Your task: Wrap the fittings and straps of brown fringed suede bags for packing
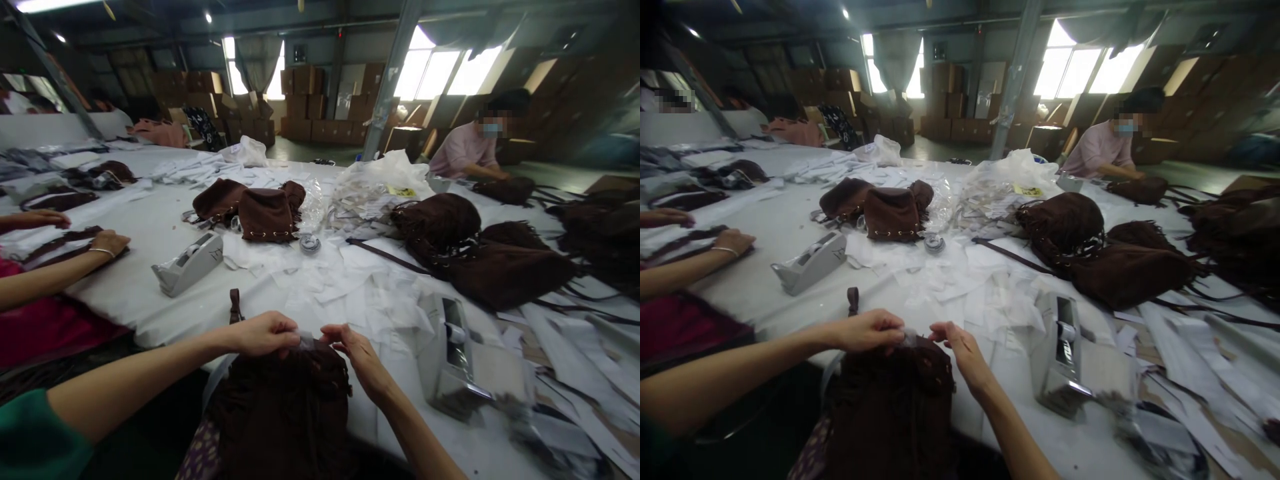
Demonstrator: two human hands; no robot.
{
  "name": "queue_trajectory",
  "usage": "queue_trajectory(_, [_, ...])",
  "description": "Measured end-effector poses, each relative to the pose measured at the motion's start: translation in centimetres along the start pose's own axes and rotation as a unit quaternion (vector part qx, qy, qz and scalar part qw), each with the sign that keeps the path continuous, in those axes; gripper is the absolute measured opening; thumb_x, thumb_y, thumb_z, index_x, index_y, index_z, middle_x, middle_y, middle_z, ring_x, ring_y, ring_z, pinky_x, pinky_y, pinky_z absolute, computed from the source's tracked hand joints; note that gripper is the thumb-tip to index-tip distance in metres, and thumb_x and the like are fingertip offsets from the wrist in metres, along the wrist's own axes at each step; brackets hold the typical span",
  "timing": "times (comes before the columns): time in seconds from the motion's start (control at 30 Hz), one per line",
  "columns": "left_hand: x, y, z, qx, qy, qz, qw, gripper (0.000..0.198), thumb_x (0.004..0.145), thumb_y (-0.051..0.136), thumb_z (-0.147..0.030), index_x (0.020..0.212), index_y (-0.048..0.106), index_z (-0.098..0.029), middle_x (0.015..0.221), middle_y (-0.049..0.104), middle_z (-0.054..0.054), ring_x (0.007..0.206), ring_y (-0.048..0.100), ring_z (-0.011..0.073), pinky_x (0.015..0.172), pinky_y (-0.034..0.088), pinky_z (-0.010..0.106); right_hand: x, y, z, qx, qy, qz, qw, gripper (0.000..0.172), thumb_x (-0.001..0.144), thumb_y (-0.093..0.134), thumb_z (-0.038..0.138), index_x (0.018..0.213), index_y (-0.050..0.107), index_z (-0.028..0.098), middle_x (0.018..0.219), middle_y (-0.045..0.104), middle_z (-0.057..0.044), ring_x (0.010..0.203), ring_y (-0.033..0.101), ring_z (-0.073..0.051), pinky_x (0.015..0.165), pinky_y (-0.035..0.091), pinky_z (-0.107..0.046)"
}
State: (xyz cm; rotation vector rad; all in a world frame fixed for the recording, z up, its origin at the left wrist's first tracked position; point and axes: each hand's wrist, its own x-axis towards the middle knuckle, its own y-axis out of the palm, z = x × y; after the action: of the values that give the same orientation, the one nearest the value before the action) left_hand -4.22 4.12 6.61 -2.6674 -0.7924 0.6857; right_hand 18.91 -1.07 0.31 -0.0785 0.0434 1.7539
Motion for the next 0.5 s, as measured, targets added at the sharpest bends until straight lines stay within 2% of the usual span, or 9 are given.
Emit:
queue_trajectory(0.07, [0.3, -0.6, -0.5, -0.011, -0.011, 0.009, 1.000, 0.042, 0.086, 0.044, -0.050, 0.064, 0.052, -0.015, 0.053, 0.047, -0.002, 0.045, 0.036, 0.0082, 0.043, 0.025, 0.021, -0.9, -0.4, -0.1, -0.016, -0.011, -0.001, 1.000, 0.051, 0.087, 0.043, 0.059, 0.108, 0.063, 0.018, 0.108, 0.065, -0.010, 0.104, 0.058, -0.025, 0.088, 0.045, -0.039])
queue_trajectory(0.13, [0.8, -1.2, -1.1, -0.047, -0.029, 0.011, 0.998, 0.044, 0.085, 0.046, -0.053, 0.064, 0.051, -0.016, 0.052, 0.048, -0.002, 0.043, 0.036, 0.0078, 0.042, 0.025, 0.021, -1.8, -0.5, -0.2, -0.044, -0.021, 0.017, 0.999, 0.045, 0.083, 0.054, 0.054, 0.111, 0.061, 0.020, 0.112, 0.063, -0.009, 0.105, 0.057, -0.025, 0.088, 0.046, -0.038])
queue_trajectory(0.2, [1.4, -1.6, -1.8, -0.078, -0.040, 0.017, 0.996, 0.044, 0.083, 0.049, -0.055, 0.064, 0.051, -0.016, 0.050, 0.048, -0.003, 0.042, 0.036, 0.0075, 0.041, 0.025, 0.021, -2.5, -0.2, -0.3, -0.081, -0.036, 0.032, 0.996, 0.036, 0.083, 0.058, 0.046, 0.107, 0.063, 0.020, 0.106, 0.065, -0.007, 0.099, 0.059, -0.023, 0.086, 0.046, -0.035])
queue_trajectory(0.27, [2.0, -2.0, -2.4, -0.085, -0.038, 0.035, 0.995, 0.045, 0.081, 0.051, -0.056, 0.062, 0.052, -0.015, 0.047, 0.046, -0.004, 0.041, 0.035, 0.0071, 0.041, 0.025, 0.021, -2.8, -0.2, -0.4, -0.122, -0.057, 0.017, 0.991, 0.027, 0.087, 0.055, 0.041, 0.100, 0.064, 0.020, 0.095, 0.065, -0.004, 0.091, 0.059, -0.020, 0.082, 0.046, -0.032])
queue_trajectory(0.37, [2.8, -2.6, -3.2, -0.073, -0.048, 0.096, 0.992, 0.043, 0.080, 0.054, -0.056, 0.065, 0.054, -0.015, 0.045, 0.047, -0.004, 0.039, 0.037, 0.0076, 0.040, 0.026, 0.020, -2.7, -0.8, -0.4, -0.183, -0.092, -0.032, 0.978, 0.020, 0.088, 0.054, 0.035, 0.094, 0.064, 0.019, 0.086, 0.063, -0.003, 0.082, 0.057, -0.018, 0.075, 0.045, -0.030])
queue_trajectory(0.5, [4.0, -2.1, -3.5, -0.070, -0.084, 0.174, 0.979, 0.043, 0.078, 0.054, -0.058, 0.073, 0.059, -0.015, 0.050, 0.055, -0.002, 0.043, 0.048, 0.0102, 0.044, 0.034, 0.020, -2.7, -1.6, -0.3, -0.235, -0.124, -0.052, 0.963, 0.014, 0.085, 0.056, 0.027, 0.093, 0.065, 0.020, 0.085, 0.060, -0.004, 0.081, 0.056, -0.018, 0.073, 0.044, -0.029])
